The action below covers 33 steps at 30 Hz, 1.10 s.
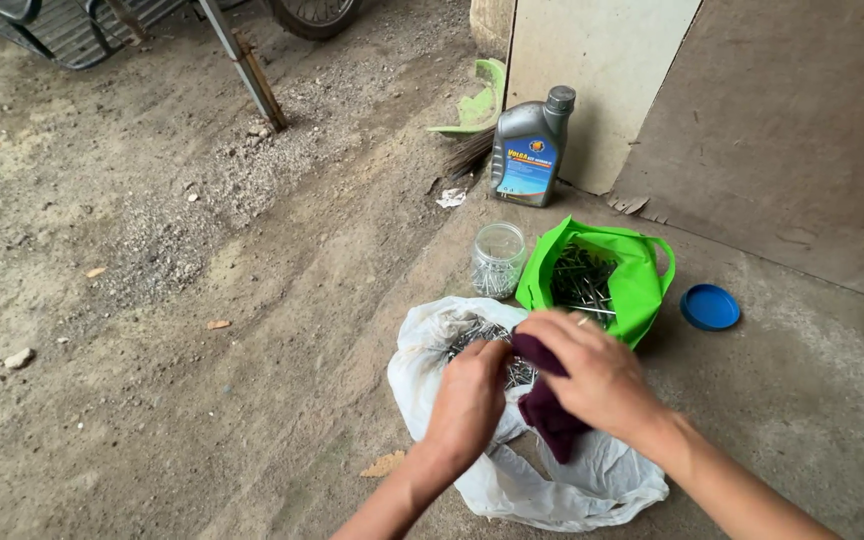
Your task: The person repeatedly picks up individual nails from a white bag and wipes them with a maroon cloth. The cleaned nails are placed into a green bag. A bottle of motor oil and a glass jar are visible nearby.
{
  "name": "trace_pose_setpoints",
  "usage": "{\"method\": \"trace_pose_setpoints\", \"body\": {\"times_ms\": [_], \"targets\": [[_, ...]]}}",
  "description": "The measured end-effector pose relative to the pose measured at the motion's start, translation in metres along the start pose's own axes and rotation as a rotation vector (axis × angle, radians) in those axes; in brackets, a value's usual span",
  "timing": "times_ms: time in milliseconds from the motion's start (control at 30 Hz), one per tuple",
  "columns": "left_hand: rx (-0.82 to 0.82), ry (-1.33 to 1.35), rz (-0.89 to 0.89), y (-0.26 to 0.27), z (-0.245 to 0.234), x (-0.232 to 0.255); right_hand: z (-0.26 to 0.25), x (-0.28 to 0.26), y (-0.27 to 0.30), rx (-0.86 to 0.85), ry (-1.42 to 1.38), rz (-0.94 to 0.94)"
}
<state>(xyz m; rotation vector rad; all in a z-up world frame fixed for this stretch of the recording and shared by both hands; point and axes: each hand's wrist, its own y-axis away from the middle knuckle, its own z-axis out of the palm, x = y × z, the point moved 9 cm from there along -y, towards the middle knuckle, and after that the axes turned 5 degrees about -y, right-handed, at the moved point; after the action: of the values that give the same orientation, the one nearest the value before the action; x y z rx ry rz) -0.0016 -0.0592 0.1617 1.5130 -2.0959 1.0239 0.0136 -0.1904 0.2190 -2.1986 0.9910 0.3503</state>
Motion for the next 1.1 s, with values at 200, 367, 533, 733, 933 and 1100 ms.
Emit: {"method": "trace_pose_setpoints", "body": {"times_ms": [200,367,533,733,933,1100], "targets": [[-0.13,-0.261,0.428,-0.002,-0.018,0.04,0.037,0.044,0.025,-0.295,-0.204,0.419],[0.021,0.467,-0.117,-0.014,-0.014,0.003,0.042,0.062,0.028,-0.192,-0.633,0.533],[0.066,0.888,-0.378,-0.012,0.024,-0.025,0.055,0.069,0.046,-0.156,-0.917,0.775],[0.097,1.193,-0.875,-0.006,0.036,-0.058,0.067,0.046,0.067,-0.349,-0.955,0.844],[-0.22,1.179,-0.726,-0.004,0.04,-0.036,0.007,0.064,0.037,-0.037,-1.008,0.768],[-0.345,1.141,-0.587,-0.002,0.048,-0.008,0.007,0.051,0.018,-0.084,-1.0,0.423]]}}
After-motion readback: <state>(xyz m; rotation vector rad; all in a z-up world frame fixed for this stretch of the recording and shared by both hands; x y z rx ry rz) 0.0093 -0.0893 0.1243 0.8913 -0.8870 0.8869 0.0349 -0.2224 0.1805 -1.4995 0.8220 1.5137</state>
